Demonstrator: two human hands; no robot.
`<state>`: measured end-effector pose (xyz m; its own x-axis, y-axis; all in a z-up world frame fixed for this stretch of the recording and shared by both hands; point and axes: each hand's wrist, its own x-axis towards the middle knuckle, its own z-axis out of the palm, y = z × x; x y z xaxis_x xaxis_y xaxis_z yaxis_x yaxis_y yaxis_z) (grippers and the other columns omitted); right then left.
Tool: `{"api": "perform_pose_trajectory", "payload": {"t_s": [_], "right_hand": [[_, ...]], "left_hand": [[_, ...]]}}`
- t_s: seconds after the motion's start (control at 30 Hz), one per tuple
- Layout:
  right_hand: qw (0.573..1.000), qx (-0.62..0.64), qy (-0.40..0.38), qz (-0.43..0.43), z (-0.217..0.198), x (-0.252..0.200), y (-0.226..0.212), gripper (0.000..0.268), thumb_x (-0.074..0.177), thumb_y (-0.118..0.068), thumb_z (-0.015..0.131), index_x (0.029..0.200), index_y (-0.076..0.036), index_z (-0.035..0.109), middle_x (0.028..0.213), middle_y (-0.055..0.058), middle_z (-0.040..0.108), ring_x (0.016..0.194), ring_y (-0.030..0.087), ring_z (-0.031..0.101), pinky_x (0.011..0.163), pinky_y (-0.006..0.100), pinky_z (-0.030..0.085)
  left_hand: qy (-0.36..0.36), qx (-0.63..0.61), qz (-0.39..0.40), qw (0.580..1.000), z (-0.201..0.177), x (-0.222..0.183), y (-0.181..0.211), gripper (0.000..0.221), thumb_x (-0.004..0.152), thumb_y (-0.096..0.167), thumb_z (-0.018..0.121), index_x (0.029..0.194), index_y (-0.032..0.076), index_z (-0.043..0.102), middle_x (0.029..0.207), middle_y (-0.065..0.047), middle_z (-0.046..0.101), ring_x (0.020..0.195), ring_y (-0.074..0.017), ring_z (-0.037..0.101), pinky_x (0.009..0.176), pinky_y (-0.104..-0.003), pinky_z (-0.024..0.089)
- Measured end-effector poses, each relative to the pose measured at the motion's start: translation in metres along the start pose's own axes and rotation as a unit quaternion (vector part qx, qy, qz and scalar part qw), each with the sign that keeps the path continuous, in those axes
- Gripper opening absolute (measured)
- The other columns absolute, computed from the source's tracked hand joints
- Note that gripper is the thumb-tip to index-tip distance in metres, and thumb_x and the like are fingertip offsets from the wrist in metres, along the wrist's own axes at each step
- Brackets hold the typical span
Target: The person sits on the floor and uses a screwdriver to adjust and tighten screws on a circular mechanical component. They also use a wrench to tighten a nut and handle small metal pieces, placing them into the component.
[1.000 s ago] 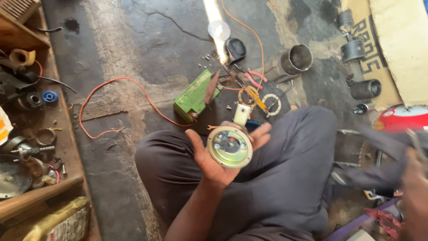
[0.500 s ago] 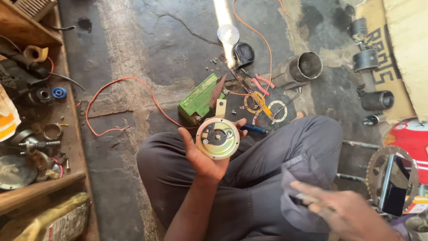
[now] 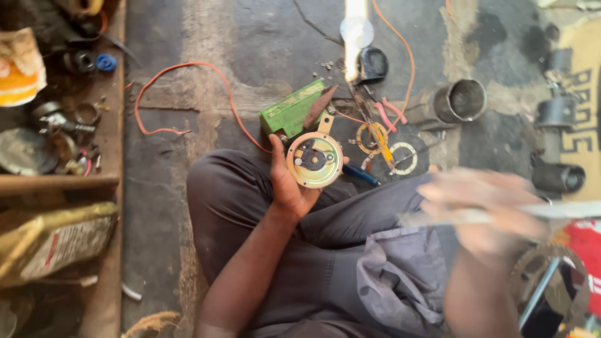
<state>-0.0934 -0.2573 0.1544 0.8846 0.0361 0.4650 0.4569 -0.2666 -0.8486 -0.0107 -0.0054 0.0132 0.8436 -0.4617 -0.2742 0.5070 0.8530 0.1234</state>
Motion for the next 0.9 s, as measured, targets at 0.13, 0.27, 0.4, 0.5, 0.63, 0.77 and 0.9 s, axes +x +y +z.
{"api": "perform_pose_trajectory", "payload": {"t_s": [0.13,0.27,0.4,0.5,0.63,0.77,0.9], "right_hand": [[0.993,0.099,-0.02,0.053,0.063,0.025,0.041,0.037,0.104,-0.024,0.055,0.098,0.01,0.071,0.091,0.023,0.072,0.071,0.029,0.073,0.065,0.037,0.062],[0.998,0.011,-0.058,-0.029,0.098,0.037,0.054,0.025,0.103,-0.02,0.065,0.1,0.004,0.072,0.098,0.017,0.076,0.09,0.027,0.075,0.083,0.034,0.062],[0.992,-0.092,-0.082,-0.009,0.103,0.031,0.055,0.011,0.089,-0.003,0.078,0.098,0.001,0.072,0.099,0.016,0.076,0.095,0.026,0.075,0.088,0.034,0.06],[0.989,-0.124,-0.083,-0.001,0.107,0.031,0.058,0.015,0.084,0.003,0.078,0.098,0.001,0.072,0.099,0.016,0.075,0.093,0.026,0.075,0.085,0.033,0.06],[0.985,-0.154,-0.082,0.004,0.113,0.032,0.058,0.017,0.082,0.003,0.08,0.097,0.001,0.073,0.098,0.015,0.076,0.09,0.024,0.077,0.082,0.032,0.061],[0.978,-0.187,-0.085,-0.02,0.116,0.032,0.056,0.017,0.083,0.003,0.082,0.098,-0.001,0.074,0.098,0.013,0.076,0.089,0.024,0.077,0.081,0.032,0.062],[0.969,-0.217,-0.101,-0.055,0.121,0.03,0.055,0.016,0.083,0.003,0.082,0.095,0.0,0.072,0.096,0.014,0.076,0.084,0.024,0.076,0.074,0.032,0.062]], "left_hand": [[-0.041,0.051,0.064,0.996,-0.012,0.005,0.0,0.093,0.101,0.078,0.034,0.133,-0.006,0.059,0.113,-0.02,0.071,0.103,-0.0345,0.072,0.088,-0.045,0.059],[-0.029,0.059,0.1,0.993,-0.021,0.016,-0.002,0.091,0.099,0.077,0.035,0.134,-0.003,0.058,0.114,-0.018,0.071,0.104,-0.0307,0.071,0.09,-0.046,0.059],[0.0,0.056,0.104,0.993,-0.026,0.026,-0.004,0.085,0.099,0.073,0.035,0.134,-0.001,0.057,0.113,-0.016,0.071,0.103,-0.0299,0.072,0.093,-0.046,0.06],[-0.022,0.089,0.123,0.988,-0.029,0.029,-0.007,0.084,0.104,0.072,0.034,0.134,-0.003,0.057,0.114,-0.017,0.071,0.104,-0.0289,0.071,0.093,-0.044,0.059],[-0.019,0.088,0.121,0.989,-0.031,0.024,-0.008,0.082,0.105,0.071,0.034,0.134,-0.002,0.057,0.113,-0.018,0.071,0.104,-0.0283,0.071,0.092,-0.043,0.059],[0.0,0.086,0.115,0.99,-0.03,0.021,-0.009,0.08,0.105,0.07,0.035,0.136,-0.001,0.056,0.116,-0.017,0.07,0.106,-0.0281,0.07,0.094,-0.043,0.058],[0.019,0.085,0.109,0.99,-0.029,0.021,-0.01,0.083,0.102,0.071,0.035,0.139,-0.001,0.054,0.122,-0.016,0.068,0.111,-0.0282,0.069,0.099,-0.043,0.058]]}}
